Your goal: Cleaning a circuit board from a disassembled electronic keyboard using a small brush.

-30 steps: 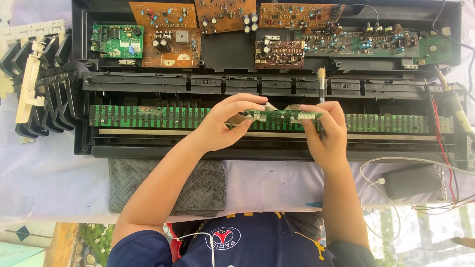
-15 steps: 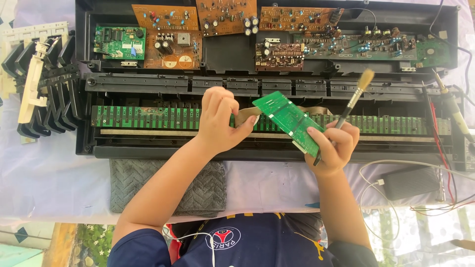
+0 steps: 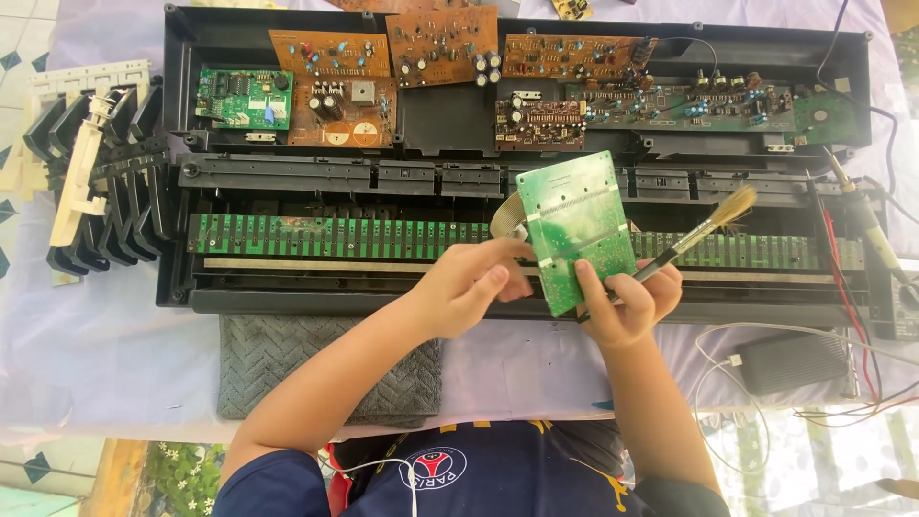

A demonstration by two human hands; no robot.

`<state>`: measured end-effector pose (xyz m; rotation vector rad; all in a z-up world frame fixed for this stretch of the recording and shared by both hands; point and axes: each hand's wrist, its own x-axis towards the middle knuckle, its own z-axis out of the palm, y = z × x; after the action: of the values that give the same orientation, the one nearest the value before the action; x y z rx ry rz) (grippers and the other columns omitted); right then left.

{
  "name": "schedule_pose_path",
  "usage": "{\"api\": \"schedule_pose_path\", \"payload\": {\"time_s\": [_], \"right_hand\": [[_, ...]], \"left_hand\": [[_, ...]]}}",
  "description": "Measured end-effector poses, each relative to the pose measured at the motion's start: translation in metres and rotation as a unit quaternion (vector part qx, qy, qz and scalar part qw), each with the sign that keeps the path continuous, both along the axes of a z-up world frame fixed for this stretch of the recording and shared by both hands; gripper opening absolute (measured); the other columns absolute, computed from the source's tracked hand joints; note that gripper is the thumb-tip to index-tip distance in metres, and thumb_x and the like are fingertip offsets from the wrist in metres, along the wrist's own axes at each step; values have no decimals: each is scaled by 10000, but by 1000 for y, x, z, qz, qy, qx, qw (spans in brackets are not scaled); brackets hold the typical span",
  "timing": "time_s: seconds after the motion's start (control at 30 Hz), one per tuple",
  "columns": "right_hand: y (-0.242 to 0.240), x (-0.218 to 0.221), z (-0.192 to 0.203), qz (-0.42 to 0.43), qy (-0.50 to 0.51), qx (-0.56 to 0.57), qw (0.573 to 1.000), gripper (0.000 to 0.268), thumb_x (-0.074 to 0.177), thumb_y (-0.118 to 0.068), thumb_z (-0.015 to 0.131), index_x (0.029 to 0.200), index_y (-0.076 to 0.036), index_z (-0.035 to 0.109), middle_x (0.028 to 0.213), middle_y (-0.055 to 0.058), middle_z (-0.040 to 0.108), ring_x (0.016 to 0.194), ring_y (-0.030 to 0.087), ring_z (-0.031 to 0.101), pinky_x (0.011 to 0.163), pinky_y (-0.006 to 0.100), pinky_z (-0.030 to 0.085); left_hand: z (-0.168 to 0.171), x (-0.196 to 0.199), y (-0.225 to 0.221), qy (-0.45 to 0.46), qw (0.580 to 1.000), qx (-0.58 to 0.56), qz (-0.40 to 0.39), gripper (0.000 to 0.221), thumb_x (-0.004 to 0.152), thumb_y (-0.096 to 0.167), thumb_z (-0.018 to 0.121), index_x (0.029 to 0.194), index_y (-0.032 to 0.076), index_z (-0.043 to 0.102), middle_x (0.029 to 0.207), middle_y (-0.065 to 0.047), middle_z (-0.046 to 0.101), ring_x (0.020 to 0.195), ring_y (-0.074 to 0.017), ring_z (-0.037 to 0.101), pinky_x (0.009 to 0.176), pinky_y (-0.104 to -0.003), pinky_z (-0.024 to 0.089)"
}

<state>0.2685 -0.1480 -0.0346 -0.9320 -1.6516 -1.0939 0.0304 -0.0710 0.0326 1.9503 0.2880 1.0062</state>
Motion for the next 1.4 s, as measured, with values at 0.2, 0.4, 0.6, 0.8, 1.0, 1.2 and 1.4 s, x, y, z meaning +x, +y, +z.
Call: {"api": "schedule_pose_path", "payload": {"time_s": [0.2,0.4,0.6,0.8,1.0,1.2,1.4], "right_hand": [[6,-27,24,-18,-19,11,1000,235,1068,-223,641,947,-141,825,885,41,452,769,244,373,705,402,487],[10,-41,40,-13,-27,-6,1000,240,1022,-35,629,989,-139,843,869,66,493,728,245,381,650,421,468],[3,-59,56,26,-48,-46,997,228,980,1,678,951,-179,816,843,59,503,713,251,400,671,419,485],[2,-70,64,23,-54,-69,996,425,951,131,533,994,-173,827,822,48,446,695,215,334,592,345,446],[7,-70,62,21,-63,-95,993,440,910,129,522,1019,-174,822,849,42,463,721,210,370,636,339,498],[9,-66,50,27,-52,-153,986,437,967,32,460,1091,-210,801,888,34,477,762,220,385,747,375,513],[10,-61,39,55,-31,-196,979,365,1039,-74,469,1144,-200,795,920,40,496,791,237,395,786,399,516]], "left_hand": [[-5,5,-3,-115,944,-262,-161,618,1114,378,291,1562,-46,338,1334,-227,638,1171,-321,680,901,-466,619],[1,4,-4,-101,839,-499,-191,894,1043,663,367,1674,105,69,1483,-209,459,1342,-361,525,1114,-526,459],[-4,1,-7,-75,828,-521,-195,719,1109,521,256,1643,43,195,1551,-253,425,1350,-341,518,1116,-526,434],[-16,3,-2,-85,782,-599,-153,660,1107,470,406,1593,27,349,1510,-244,504,1302,-343,588,1027,-478,529],[-38,2,11,-155,763,-611,-143,518,1104,302,504,1524,7,435,1413,-253,569,1056,-217,669,876,-408,599],[-58,-2,22,-132,792,-578,-149,482,1099,270,513,1500,5,469,1332,-242,627,973,-197,699,799,-395,629],[-45,-1,17,-145,774,-589,-184,593,1124,473,392,1501,28,499,1372,-201,631,1082,-207,688,864,-349,621]]}}
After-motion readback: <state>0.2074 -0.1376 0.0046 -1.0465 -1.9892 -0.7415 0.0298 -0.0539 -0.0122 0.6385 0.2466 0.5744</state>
